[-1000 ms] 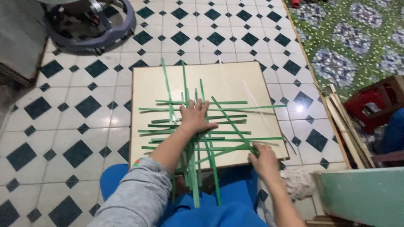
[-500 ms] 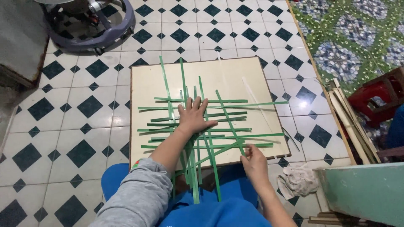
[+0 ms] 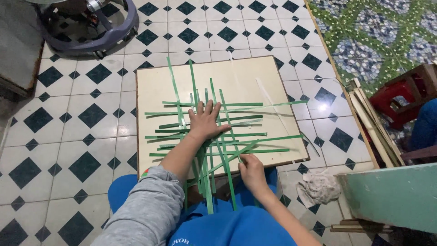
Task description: Weaving green and white plastic strips together on a flat board to create a mat or bag component.
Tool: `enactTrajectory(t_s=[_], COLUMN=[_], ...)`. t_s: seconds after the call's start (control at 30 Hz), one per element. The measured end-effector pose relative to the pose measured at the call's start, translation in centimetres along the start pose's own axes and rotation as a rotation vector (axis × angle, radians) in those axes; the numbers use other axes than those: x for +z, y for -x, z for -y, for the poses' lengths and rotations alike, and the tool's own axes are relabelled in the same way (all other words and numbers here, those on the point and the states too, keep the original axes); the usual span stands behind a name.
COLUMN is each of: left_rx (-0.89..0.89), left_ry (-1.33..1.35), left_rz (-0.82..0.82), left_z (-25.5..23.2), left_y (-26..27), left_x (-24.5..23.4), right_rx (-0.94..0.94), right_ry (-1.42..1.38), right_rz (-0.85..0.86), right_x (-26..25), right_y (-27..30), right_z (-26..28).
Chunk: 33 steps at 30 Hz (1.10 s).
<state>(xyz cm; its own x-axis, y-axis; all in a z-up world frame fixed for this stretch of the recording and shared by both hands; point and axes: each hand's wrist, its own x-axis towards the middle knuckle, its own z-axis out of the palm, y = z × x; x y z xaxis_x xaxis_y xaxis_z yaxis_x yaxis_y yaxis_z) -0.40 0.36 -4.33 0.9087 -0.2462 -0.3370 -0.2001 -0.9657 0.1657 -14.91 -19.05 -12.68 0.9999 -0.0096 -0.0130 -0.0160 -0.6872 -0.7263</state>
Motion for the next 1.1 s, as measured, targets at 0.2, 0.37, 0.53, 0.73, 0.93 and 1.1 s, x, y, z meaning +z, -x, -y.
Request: enactTrajectory(t_s=[0.2,0.37,0.53,0.73,0.93,1.1], left_rx=[0.007,0.004,-0.01,0.026,0.018,0.018], left_ry=[0.023,0.026,0.027,0.007,-0.046,-0.146], left_rz=[-0.037,-0.037,-0.021,0.025,0.041,0.049], left_z=[0.2,0.0,0.0,1.2,2.1,1.4], left_y=[0.0,-0.2,-0.1,-1.1,-1.1,0.4], left_x=[0.5,0.5,0.1,0.2,-0.3,-0.6], right_rx=[0.02,0.002,-0.056,-0.287,-0.67,-0.752], right_ry=[-0.034,-0.017,0.103,0.576,0.69,0.707], right_rz=[0.002,-0.009,0.086,0.285,0.273,-0.098], right_x=[0.5,1.5,-0.7,-4.9,-2.7,-0.1], right_y=[1.5,1.7,0.6,-3.0,-5.8,-4.5], right_z=[0.8,0.7,1.7,4.3,0.8,-3.9])
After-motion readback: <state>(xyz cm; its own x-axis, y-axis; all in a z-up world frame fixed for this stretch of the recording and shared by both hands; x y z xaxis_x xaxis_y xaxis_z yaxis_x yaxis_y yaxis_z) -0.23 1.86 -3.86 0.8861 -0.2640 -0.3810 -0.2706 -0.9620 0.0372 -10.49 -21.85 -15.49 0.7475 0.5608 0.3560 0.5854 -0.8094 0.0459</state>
